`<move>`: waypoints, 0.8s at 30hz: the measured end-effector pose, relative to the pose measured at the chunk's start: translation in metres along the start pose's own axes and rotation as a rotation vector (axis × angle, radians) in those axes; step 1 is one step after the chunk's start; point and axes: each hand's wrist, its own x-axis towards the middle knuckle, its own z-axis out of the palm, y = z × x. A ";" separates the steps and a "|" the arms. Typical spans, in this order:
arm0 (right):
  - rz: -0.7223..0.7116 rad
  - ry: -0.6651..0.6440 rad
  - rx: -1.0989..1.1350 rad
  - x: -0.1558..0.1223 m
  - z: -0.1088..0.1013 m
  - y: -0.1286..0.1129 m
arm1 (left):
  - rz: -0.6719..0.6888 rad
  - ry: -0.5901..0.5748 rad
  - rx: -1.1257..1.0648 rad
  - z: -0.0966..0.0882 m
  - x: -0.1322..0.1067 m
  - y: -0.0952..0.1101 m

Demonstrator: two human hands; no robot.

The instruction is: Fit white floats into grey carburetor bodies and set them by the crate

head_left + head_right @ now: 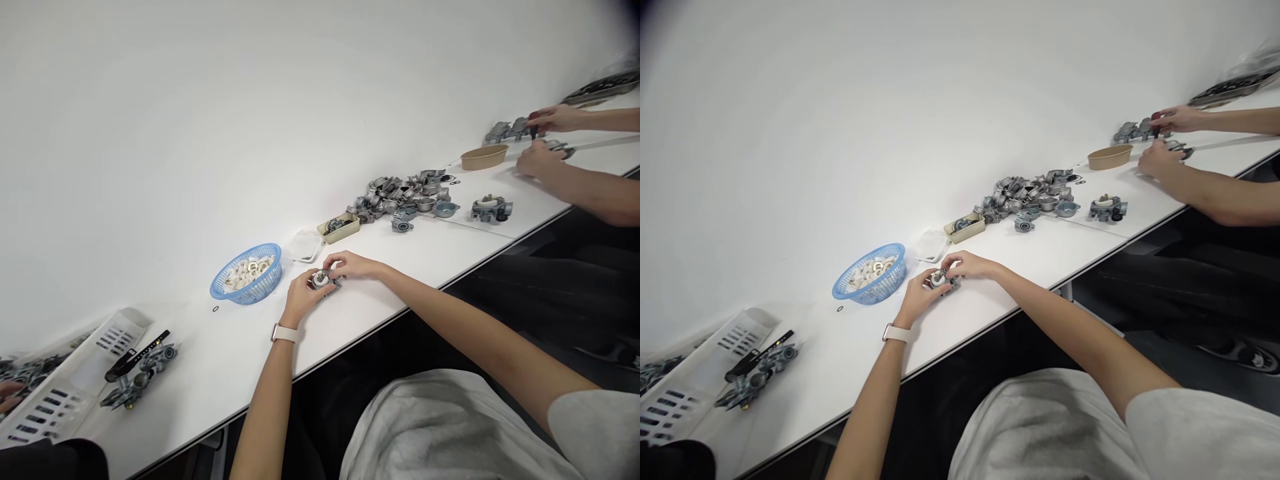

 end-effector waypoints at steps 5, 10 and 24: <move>-0.024 -0.051 -0.068 0.001 -0.001 -0.003 | -0.016 -0.042 -0.089 -0.001 0.001 -0.001; -0.034 -0.158 -0.235 -0.001 -0.001 -0.004 | -0.066 -0.106 -0.208 -0.001 0.005 -0.008; 0.026 -0.213 -0.707 0.043 -0.022 -0.038 | -0.179 0.121 -0.227 0.000 0.016 -0.037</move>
